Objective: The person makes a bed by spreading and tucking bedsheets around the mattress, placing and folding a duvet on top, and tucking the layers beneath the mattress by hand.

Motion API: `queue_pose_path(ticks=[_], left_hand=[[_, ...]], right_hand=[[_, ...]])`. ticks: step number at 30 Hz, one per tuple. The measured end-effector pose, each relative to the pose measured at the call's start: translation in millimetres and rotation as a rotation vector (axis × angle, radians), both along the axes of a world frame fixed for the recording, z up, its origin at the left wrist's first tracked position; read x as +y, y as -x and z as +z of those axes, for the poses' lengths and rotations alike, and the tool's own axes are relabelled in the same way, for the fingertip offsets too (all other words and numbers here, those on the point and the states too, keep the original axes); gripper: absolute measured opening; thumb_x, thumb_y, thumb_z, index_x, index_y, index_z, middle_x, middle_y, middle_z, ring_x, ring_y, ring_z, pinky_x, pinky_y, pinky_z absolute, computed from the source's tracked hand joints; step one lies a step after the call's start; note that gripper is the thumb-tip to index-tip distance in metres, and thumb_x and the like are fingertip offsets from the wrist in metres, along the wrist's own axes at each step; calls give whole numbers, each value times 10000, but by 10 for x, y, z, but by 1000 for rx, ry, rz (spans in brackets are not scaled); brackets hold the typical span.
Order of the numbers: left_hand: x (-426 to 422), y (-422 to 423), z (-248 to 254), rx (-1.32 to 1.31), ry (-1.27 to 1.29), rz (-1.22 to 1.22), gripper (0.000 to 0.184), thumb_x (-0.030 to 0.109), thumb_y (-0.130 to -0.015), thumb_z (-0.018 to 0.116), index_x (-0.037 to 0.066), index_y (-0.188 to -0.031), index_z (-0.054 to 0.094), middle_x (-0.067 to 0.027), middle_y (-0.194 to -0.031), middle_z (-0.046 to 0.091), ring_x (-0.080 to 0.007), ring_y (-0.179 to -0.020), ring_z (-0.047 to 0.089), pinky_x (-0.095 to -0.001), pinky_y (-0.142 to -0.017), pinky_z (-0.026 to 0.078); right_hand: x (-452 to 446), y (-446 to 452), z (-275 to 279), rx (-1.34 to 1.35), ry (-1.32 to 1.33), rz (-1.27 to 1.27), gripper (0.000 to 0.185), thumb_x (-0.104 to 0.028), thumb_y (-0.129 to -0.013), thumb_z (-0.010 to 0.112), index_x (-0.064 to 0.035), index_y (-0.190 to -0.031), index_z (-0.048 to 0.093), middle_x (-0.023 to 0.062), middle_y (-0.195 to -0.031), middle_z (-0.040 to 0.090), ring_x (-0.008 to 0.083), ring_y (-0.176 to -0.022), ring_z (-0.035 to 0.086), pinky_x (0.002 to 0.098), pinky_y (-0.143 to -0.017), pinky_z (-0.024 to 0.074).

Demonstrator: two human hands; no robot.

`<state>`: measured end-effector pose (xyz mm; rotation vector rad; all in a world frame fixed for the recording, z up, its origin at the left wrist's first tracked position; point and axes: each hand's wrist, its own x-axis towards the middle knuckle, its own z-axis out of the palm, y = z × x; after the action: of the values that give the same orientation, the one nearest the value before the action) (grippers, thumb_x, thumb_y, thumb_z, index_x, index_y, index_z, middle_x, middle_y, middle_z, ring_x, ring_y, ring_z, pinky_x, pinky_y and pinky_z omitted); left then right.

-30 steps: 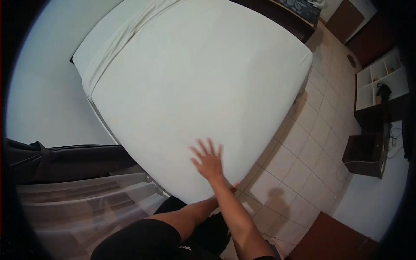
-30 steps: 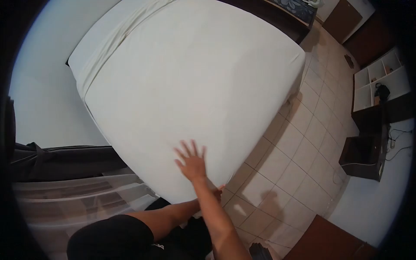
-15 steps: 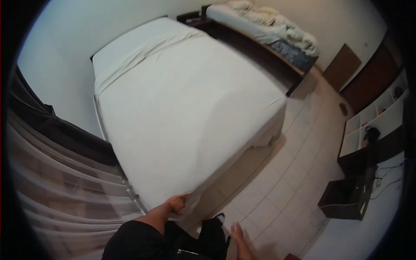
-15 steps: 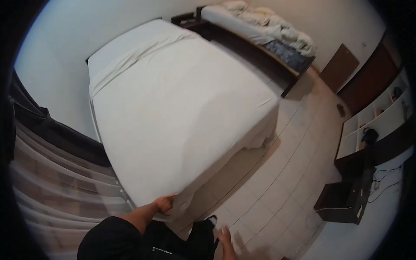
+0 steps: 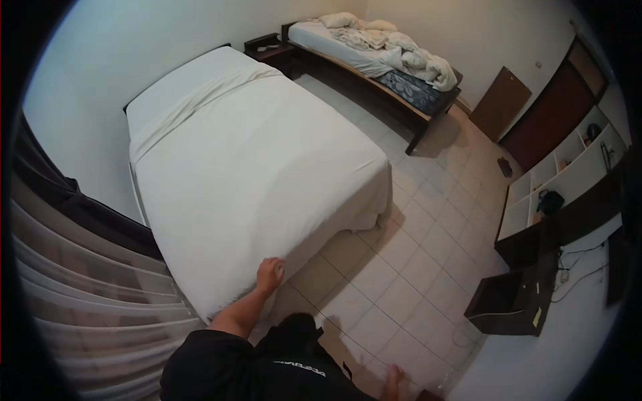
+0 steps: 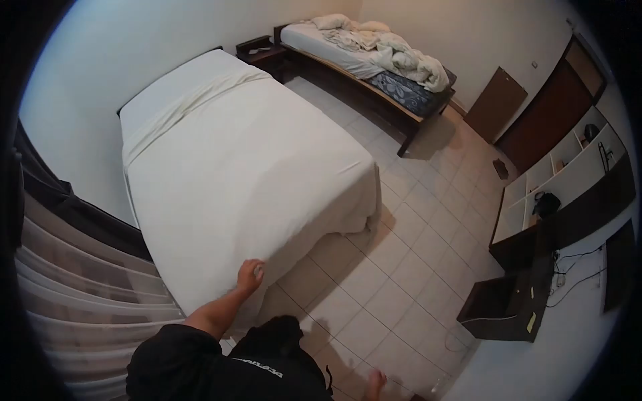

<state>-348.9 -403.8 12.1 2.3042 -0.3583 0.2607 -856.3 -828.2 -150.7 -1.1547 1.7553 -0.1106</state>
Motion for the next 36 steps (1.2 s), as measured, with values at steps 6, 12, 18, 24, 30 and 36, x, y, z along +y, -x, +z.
queue_pose_path(ticks=[6,12,18,24,30,36], left_hand=[[-791,-845,15,-38,-99,92,348,118,-713,660,125,-1053,587,-120,-1194,552,-315,-1097,511,-412,-889,431],[-1539,-1760,-233,419,-7,211,263,226,-781,615,116,-1019,642,-130,-1140,593,-324,-1047,555,-415,-863,457],[-2667,-2390,-311,706,-198,48,302,296,-802,593,114,-1034,659,-118,-1168,595,-317,-1092,547,-424,-884,455],[-3952,-3449,-411,190,-41,267,472,330,-776,620,223,-1230,551,-135,-1414,370,-386,-1308,312,-495,-1051,287],[-4732,-4160,-421,438,-413,229,525,401,-800,588,289,-1304,494,-120,-1516,161,-421,-1387,31,-666,-1046,102],[-5209,-4273,-319,664,-512,241,522,470,-809,565,312,-1303,506,-74,-1542,77,-403,-1397,-64,-740,-994,60]], right_hand=[[232,-2539,854,-459,41,953,241,-205,-912,576,-7,-1046,608,100,-928,658,172,-806,627,264,-707,508],[-519,-2912,1523,-175,-236,576,248,-257,-921,545,-31,-956,640,52,-871,651,156,-783,608,252,-641,467],[-1629,-2077,777,298,306,1891,242,-267,-873,549,-46,-887,645,59,-757,653,183,-624,596,288,-510,429],[-2793,-3520,948,226,17,1371,251,-273,-874,551,-42,-868,647,61,-738,644,186,-611,583,302,-516,432],[-4560,-5032,758,151,-203,816,262,-280,-875,553,-38,-849,649,62,-719,636,189,-599,570,316,-521,434],[-5660,-8391,1038,-86,156,1390,245,-265,-898,544,-47,-935,650,108,-823,663,202,-736,624,326,-694,481]])
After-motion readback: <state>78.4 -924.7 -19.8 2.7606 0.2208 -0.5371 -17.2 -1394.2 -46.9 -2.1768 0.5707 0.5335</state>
